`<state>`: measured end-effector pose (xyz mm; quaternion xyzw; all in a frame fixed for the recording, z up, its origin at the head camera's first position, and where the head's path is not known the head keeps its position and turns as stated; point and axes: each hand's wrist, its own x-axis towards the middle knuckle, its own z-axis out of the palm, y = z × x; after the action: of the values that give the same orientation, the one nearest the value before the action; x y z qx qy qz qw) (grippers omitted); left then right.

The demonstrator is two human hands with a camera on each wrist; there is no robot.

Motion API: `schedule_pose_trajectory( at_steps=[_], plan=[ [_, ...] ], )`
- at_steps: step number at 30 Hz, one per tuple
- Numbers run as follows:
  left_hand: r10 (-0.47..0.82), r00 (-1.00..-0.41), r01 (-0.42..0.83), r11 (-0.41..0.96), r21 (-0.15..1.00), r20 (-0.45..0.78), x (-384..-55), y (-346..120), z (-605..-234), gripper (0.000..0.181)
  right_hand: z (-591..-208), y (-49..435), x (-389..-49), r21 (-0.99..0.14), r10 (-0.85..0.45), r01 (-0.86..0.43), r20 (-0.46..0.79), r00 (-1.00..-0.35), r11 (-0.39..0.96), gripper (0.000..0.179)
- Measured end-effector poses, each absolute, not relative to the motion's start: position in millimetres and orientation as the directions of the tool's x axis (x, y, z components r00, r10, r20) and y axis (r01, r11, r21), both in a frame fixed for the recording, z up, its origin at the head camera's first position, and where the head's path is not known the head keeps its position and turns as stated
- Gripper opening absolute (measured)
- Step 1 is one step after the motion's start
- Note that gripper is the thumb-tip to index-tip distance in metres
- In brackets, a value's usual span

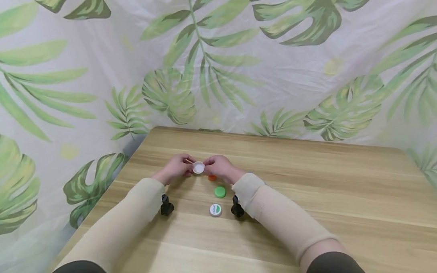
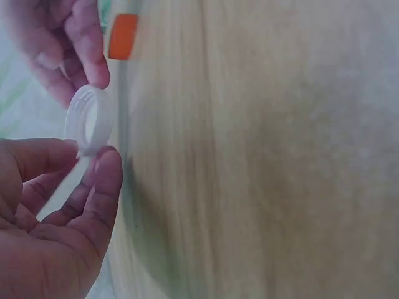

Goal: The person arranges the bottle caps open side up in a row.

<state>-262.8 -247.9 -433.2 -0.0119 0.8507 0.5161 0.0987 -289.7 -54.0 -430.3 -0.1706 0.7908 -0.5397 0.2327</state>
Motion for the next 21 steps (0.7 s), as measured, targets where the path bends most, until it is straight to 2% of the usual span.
schedule_pose_trajectory(
  at_steps=[3,11,21],
  plan=[
    [0.073,-0.976,-0.141,0.501,0.854,-0.204,-269,-245,-435,0.029,-428,-57,-294,-0.930,-0.535,-0.004,-0.209,-0.819,0.369,0.031],
    [0.112,-0.967,-0.127,0.571,0.811,-0.230,-272,-241,-434,0.040,-426,-58,-305,-0.872,-0.487,-0.030,-0.244,-0.839,0.488,0.041],
    [0.110,-0.977,-0.069,0.649,0.758,-0.183,-275,-244,-440,0.054,-423,-60,-307,-0.870,-0.515,-0.029,-0.264,-0.815,0.493,0.028]
  ],
)
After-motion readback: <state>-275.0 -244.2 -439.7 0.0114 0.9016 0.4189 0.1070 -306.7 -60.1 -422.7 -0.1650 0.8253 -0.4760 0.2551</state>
